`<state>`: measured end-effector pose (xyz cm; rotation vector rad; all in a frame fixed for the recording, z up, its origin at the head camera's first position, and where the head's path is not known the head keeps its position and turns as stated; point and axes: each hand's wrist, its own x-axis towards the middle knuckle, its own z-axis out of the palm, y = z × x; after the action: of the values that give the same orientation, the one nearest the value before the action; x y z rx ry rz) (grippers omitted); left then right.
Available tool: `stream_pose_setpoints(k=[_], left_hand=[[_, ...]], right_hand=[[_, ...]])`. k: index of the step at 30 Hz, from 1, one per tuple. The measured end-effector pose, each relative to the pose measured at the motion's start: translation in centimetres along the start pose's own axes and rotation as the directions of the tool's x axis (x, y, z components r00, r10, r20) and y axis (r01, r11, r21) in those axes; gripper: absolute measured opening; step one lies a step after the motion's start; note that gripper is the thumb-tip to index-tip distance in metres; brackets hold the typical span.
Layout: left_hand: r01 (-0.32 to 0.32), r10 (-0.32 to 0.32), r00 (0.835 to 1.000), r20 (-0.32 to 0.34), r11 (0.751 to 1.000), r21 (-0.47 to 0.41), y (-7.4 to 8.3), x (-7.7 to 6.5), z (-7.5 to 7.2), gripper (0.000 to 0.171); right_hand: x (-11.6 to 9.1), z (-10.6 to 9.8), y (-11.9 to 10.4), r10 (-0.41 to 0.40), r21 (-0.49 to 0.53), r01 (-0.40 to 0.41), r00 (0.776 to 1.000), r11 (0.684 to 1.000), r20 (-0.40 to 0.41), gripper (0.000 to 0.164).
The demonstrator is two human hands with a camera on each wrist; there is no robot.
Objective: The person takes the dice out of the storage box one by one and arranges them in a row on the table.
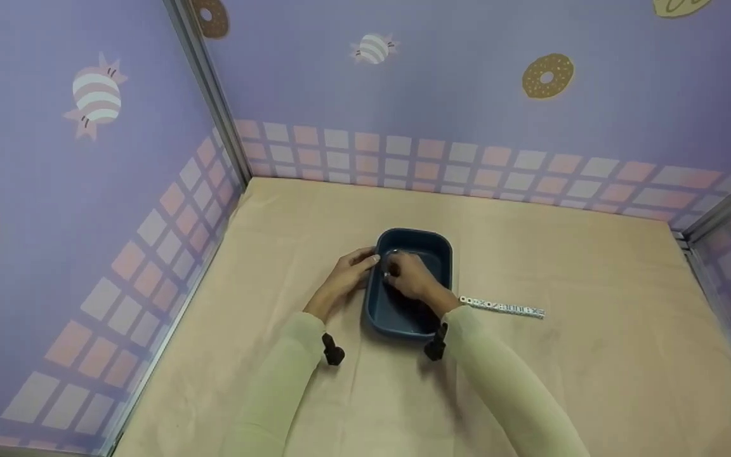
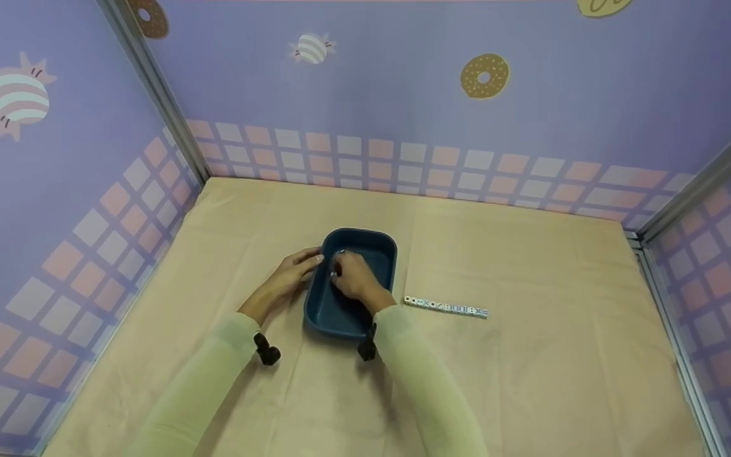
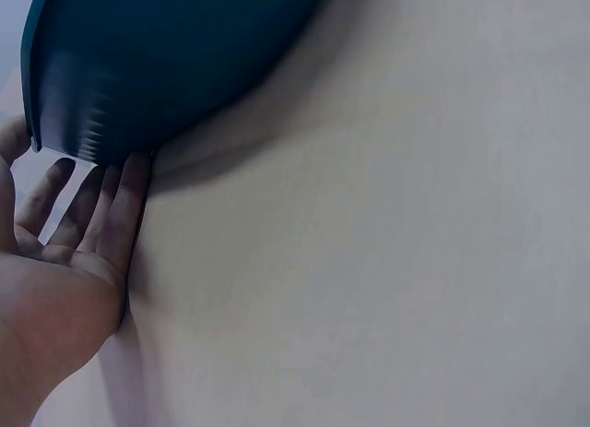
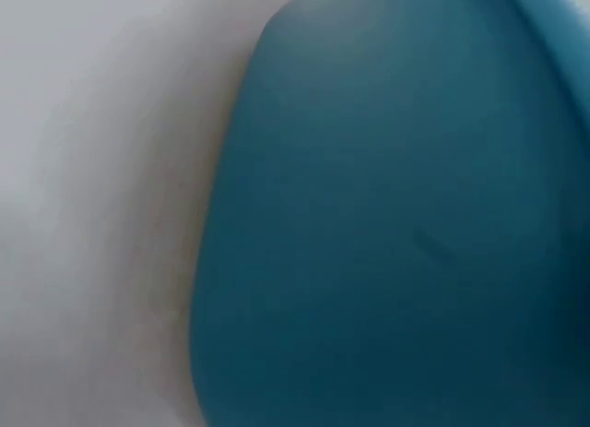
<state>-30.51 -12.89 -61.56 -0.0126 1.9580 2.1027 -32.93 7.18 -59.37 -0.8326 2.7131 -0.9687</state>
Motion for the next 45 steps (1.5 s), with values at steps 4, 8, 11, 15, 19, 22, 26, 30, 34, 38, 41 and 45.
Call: stream_pose_setpoints(k=[4,8,11,15,19,22,26,30,34,38,41,45], left_hand=[[-0.003,0.003,1.000,-0.008,1.000,0.020,0.1,-0.1,0.0,0.056],[-0.015,0.015,1.000,-0.002,0.999,0.048,0.3,-0.3,0.1,0.055],[-0.018,0.018,1.000,0.001,0.998,0.060,0.3,-0.3,0.1,0.055],[-0.013,0.015,1.000,-0.018,0.996,0.086,0.3,-0.1,0.1,0.057],[-0.004,0.007,0.999,-0.034,0.994,0.106,0.3,-0.2,0.0,0.057],[-0.007,0.011,0.999,-0.032,0.994,0.111,0.3,-0.2,0.0,0.056],[-0.017,0.019,1.000,-0.020,0.996,0.090,0.3,-0.2,0.1,0.054],[-0.018,0.018,1.000,-0.006,0.998,0.056,0.4,-0.1,0.3,0.054],[-0.030,0.032,0.999,-0.011,0.996,0.083,0.3,0.0,0.2,0.054],[-0.037,0.039,0.999,-0.017,0.994,0.101,0.3,0.0,0.2,0.053],[-0.043,0.045,0.999,-0.014,0.994,0.100,0.3,0.0,0.2,0.053],[-0.049,0.051,0.999,-0.016,0.993,0.106,0.3,-0.1,0.2,0.053]], right_hand=[[-1.0,-1.6,-0.8,-0.065,0.024,0.064,0.997,0.998,0.043,0.006],[-2.8,-4.2,-1.2,-0.127,0.031,0.126,0.991,0.992,0.032,0.006],[-4.5,-6.3,-0.6,-0.150,0.025,0.150,0.989,0.988,-0.002,0.008],[-6.9,-8.9,1.0,-0.144,0.032,0.145,0.988,0.989,-0.048,0.007],[-9.3,-10.8,3.1,-0.108,0.065,0.113,0.991,0.991,-0.078,0.005],[-11.2,-12.0,5.0,-0.063,0.076,0.070,0.994,0.995,-0.092,0.004],[-13.9,-13.4,7.7,0.002,0.063,0.005,0.993,0.998,-0.121,0.006],[-16.6,-14.8,10.3,0.060,0.035,-0.056,0.987,0.998,-0.152,0.010],[-18.9,-15.9,12.4,0.112,0.021,-0.110,0.981,0.994,-0.160,0.012],[-21.0,-16.6,14.2,0.143,0.001,-0.144,0.979,0.990,-0.149,0.010],[-22.5,-16.9,15.2,0.179,-0.014,-0.182,0.974,0.983,-0.142,0.009],[-23.7,-16.7,16.2,0.255,-0.015,-0.259,0.959,0.966,-0.121,0.012]])
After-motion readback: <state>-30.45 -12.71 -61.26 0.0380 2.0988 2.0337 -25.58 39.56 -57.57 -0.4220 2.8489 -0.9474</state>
